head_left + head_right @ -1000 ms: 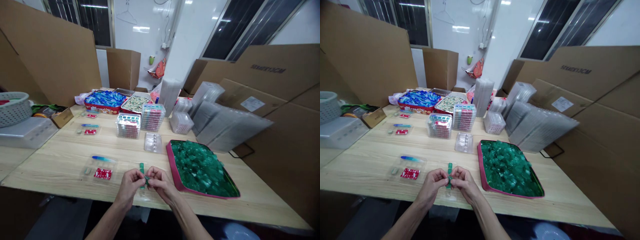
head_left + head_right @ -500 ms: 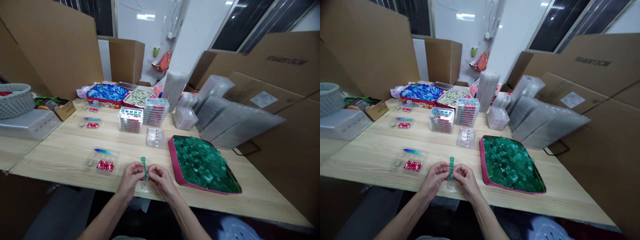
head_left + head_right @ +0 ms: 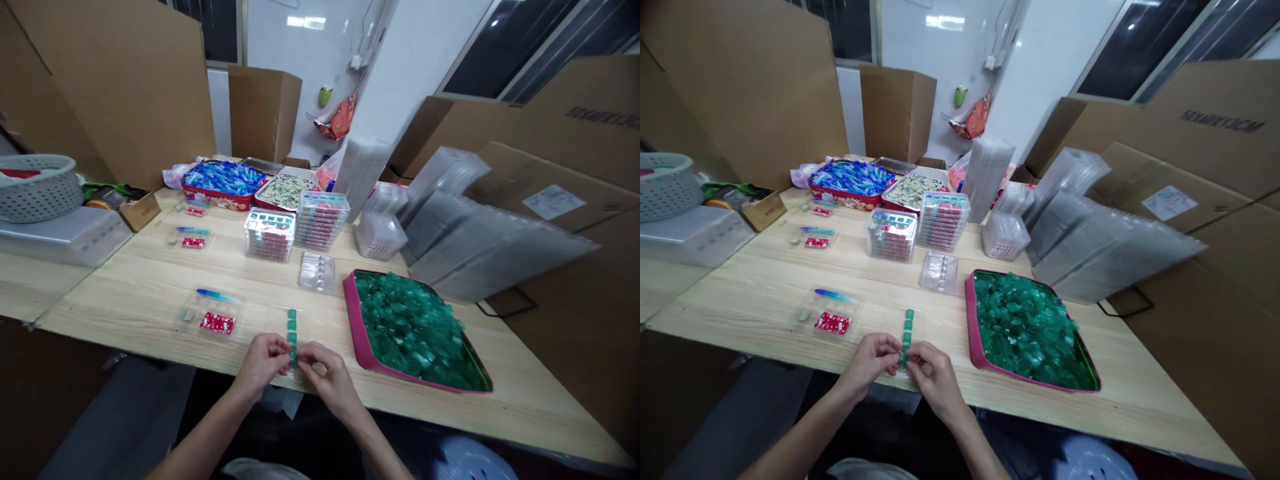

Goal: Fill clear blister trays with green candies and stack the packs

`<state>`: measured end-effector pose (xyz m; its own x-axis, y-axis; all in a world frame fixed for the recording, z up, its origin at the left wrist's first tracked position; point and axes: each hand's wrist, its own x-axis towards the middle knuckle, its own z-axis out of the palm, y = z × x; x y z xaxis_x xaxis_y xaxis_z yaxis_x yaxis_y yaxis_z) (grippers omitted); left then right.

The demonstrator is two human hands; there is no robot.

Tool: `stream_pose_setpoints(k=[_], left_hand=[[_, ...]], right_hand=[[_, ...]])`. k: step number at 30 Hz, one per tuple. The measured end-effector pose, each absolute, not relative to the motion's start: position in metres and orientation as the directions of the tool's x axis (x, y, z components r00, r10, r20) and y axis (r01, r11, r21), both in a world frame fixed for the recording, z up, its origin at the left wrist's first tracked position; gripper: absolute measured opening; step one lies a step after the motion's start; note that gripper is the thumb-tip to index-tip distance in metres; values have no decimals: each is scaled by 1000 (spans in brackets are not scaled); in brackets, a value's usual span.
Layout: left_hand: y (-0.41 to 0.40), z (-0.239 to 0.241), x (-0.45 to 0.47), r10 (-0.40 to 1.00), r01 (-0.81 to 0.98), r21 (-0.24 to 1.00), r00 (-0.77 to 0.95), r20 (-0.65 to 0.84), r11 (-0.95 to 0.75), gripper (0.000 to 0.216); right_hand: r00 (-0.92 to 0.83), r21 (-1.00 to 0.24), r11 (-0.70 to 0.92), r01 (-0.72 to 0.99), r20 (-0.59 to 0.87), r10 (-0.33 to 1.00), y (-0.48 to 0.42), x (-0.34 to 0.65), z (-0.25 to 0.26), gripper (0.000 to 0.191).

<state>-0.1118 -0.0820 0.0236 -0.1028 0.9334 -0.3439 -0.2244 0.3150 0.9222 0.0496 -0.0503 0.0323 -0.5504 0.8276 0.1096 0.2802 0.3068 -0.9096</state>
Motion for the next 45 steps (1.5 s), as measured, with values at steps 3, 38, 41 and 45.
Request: stream_pose_setpoints(k=[3,38,41,45], left_hand=[[-83,17,-116,959,73,972,-195,-207,224,9],[-147,1,-150,766,762,422,148,625,-492,35],[-140,14,-162,849,653,670,-78,523,-353,35],[-124,40,-200,897,512,836,-250,364,-197,25]], right_hand=[[-625,-827,419,375,109,773,-52,52,39,16],[-747,-693,616,375,168,644,-15,73,-2,51],[-693,-732,582,354,212,689,-11,59,3,34],[-651,-780,574,250,304,696,-1,22,30,23]])
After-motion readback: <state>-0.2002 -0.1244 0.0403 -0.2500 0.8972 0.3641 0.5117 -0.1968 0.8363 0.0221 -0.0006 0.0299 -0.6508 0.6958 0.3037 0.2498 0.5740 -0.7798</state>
